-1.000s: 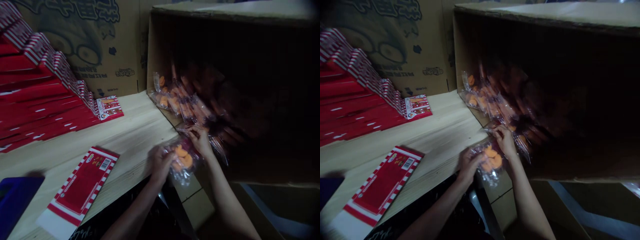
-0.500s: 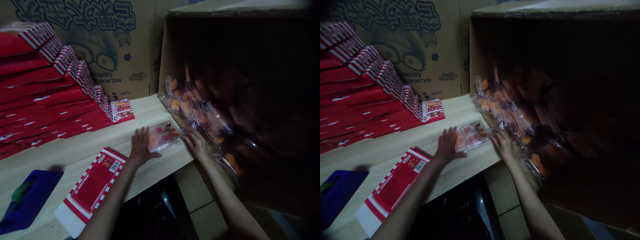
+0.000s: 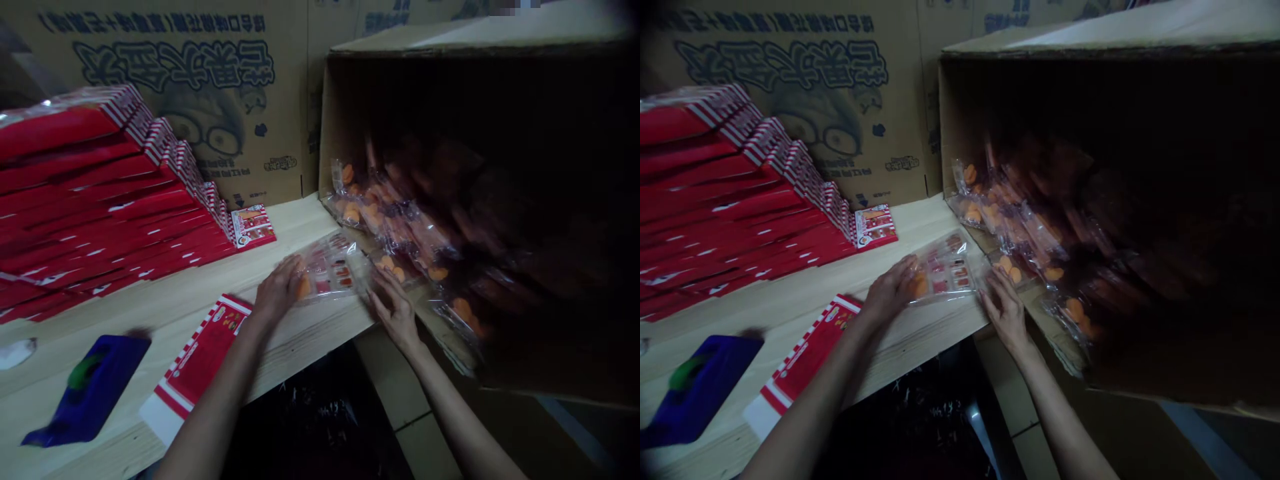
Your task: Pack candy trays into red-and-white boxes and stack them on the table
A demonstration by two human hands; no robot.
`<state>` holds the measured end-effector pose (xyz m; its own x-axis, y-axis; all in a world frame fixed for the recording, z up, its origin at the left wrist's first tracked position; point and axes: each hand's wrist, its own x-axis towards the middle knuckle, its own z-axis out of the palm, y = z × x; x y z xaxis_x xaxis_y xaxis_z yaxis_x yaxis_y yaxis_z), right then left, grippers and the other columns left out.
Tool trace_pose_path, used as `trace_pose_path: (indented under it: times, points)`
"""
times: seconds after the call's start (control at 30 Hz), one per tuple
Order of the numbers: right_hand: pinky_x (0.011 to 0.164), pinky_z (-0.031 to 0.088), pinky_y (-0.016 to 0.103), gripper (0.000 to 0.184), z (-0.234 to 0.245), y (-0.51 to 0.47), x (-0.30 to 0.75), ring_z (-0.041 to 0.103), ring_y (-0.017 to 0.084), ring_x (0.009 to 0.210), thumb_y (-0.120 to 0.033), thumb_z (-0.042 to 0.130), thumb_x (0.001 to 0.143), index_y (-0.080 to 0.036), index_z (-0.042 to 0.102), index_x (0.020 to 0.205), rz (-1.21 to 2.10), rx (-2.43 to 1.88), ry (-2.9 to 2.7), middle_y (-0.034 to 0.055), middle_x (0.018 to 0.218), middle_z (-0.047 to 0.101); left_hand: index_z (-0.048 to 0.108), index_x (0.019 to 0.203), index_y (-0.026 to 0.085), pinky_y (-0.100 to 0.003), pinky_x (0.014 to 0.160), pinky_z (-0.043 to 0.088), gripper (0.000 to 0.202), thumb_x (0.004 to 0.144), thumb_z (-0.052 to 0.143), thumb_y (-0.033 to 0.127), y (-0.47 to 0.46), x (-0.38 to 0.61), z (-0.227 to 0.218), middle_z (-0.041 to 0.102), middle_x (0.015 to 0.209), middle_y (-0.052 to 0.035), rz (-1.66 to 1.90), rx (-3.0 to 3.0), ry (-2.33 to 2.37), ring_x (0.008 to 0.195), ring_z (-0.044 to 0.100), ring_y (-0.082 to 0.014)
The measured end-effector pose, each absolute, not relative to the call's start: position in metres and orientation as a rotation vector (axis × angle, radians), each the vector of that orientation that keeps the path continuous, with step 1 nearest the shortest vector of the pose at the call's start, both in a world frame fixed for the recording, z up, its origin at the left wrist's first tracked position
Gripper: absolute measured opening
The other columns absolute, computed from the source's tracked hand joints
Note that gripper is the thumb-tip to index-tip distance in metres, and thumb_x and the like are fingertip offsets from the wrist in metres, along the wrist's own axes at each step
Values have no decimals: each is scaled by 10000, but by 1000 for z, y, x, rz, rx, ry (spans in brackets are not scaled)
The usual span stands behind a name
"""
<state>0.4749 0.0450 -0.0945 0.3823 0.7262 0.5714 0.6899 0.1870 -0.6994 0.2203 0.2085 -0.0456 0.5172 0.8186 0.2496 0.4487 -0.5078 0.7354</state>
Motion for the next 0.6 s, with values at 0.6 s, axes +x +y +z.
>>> trace_pose_path:
  times: [0.6]
  points:
    - [1022,548,342,483,-16,65,309,706,213,1183,-277,889,769,-316,746,1229,1575,-1065,-994,13,1285,764,587,1367,278,-438,1043,557,691,765,847,495,65,-14,0,623,1453,-109,1365,872,1304,1345,591,-319]
